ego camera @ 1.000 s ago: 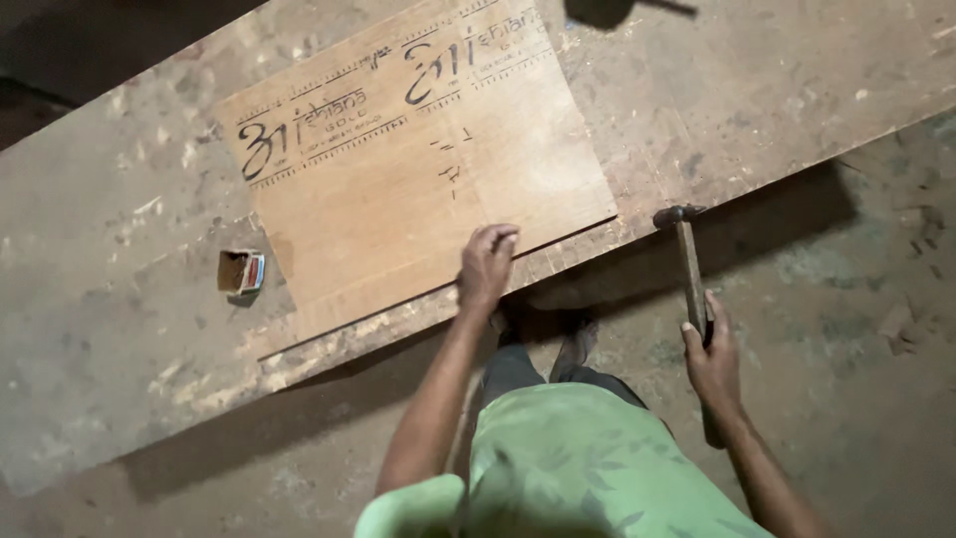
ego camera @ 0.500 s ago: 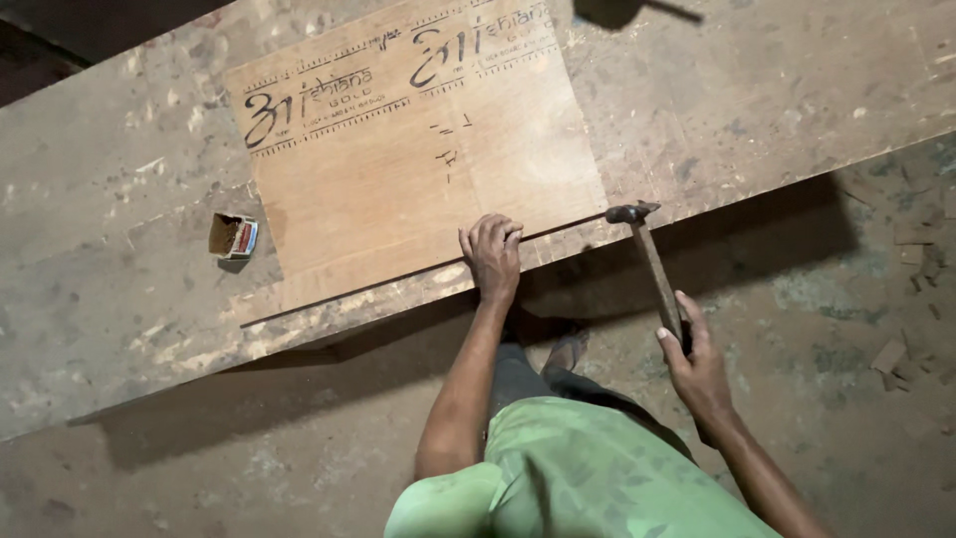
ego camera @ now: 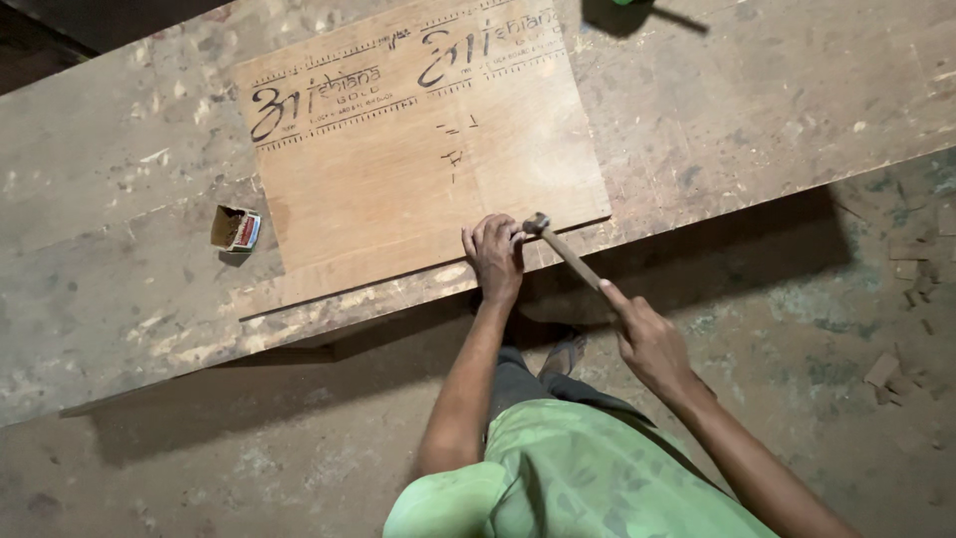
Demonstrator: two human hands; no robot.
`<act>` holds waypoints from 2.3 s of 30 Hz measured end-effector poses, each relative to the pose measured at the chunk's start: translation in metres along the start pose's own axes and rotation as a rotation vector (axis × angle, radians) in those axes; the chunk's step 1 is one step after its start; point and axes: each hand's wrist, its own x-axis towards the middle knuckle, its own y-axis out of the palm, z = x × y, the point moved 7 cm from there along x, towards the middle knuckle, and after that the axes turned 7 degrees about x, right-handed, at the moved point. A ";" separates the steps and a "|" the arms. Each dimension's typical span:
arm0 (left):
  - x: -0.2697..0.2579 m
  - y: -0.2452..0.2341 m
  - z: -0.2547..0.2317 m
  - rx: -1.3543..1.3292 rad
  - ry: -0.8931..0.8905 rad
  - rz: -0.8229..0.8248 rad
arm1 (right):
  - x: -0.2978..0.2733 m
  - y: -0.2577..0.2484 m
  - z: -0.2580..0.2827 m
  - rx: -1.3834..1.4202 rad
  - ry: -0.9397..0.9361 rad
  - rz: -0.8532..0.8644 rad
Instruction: The person applies adhesive to a wooden strip using a small spatula, positions it onto a larger board, and secures it by hammering in nails. The person then uses a handsaw to trim the excess length from the strip.
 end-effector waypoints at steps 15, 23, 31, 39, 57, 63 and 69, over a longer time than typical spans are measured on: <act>0.016 -0.021 0.024 0.262 -0.023 0.107 | 0.014 0.008 0.007 -0.110 -0.032 0.052; 0.015 -0.023 0.021 0.264 -0.002 0.109 | -0.006 -0.021 0.008 0.298 -0.327 -0.287; 0.013 -0.026 0.020 0.303 0.031 0.044 | 0.005 -0.015 -0.004 0.174 -0.186 -0.158; 0.015 -0.028 0.021 0.299 0.004 0.096 | 0.000 0.026 -0.014 -0.116 -0.025 0.053; 0.031 -0.032 0.037 0.082 -0.041 0.120 | 0.005 0.032 -0.027 -0.051 0.133 -0.039; 0.089 -0.060 0.088 0.002 -0.068 0.115 | 0.000 0.036 -0.013 -0.021 0.173 -0.132; 0.140 -0.059 0.093 -0.027 0.074 0.206 | 0.002 0.056 -0.006 -0.071 0.387 -0.082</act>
